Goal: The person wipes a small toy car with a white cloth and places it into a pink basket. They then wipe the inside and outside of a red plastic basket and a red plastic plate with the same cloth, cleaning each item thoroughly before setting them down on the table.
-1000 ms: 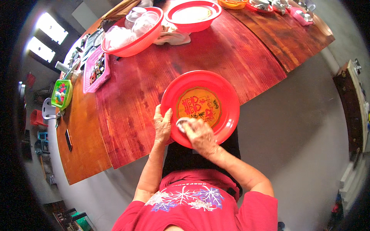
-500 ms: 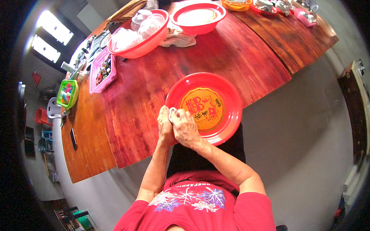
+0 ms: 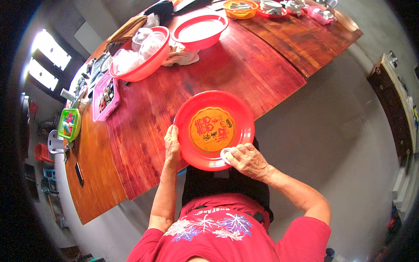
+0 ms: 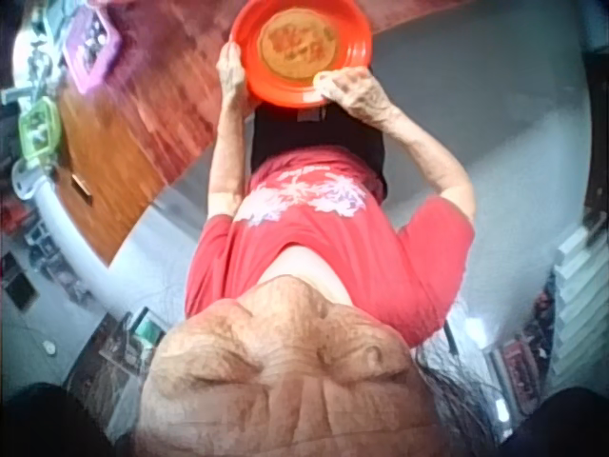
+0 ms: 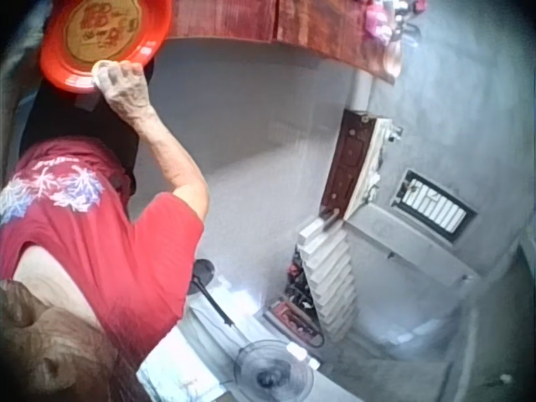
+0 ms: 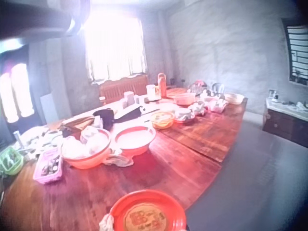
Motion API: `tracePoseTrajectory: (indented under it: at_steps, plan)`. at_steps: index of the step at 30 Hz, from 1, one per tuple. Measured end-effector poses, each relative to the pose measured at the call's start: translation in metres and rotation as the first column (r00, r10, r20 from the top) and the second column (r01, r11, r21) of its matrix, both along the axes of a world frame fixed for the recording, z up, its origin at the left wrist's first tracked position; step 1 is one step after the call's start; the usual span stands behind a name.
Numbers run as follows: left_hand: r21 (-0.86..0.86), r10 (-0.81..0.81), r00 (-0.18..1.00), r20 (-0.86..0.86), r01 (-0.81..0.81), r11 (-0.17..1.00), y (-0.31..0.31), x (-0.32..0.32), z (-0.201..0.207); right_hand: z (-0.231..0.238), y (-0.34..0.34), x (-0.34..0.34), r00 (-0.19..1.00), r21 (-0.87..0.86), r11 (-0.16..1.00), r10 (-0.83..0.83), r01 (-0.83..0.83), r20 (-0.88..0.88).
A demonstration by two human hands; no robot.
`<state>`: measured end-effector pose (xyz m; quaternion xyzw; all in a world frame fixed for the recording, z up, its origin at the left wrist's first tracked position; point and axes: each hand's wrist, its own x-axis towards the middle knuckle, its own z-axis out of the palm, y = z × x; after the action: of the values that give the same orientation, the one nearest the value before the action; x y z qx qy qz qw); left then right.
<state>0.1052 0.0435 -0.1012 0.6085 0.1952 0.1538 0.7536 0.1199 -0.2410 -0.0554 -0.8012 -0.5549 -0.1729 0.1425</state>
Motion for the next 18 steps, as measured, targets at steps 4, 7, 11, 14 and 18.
tracePoseTrajectory:
  at_steps: [4,7,11,14,18]
  plan:
    - [0.101,-0.017,0.998,-0.056,0.023,0.995,0.021,0.0,-0.016,0.008,0.002,0.008,0.993,0.04,0.994,0.095,-0.098,0.065]
    - [0.469,0.128,0.987,-0.092,-0.071,0.88,0.021,0.0,0.001,0.036,0.007,0.013,0.987,0.014,0.992,0.127,-0.129,0.096]
    - [0.892,-0.162,0.987,-0.018,0.089,0.444,-0.016,-0.027,0.103,0.077,0.009,0.027,0.988,-0.025,0.989,0.146,-0.145,0.059]
    - [0.987,-0.426,0.901,-0.088,0.138,0.087,-0.064,-0.042,0.147,0.102,0.014,0.036,0.981,-0.068,0.98,0.188,-0.185,0.04]
    - [0.981,-0.364,0.93,-0.053,0.116,0.153,-0.061,-0.043,0.135,0.128,0.03,0.045,0.964,0.12,0.958,0.264,-0.261,-0.009]
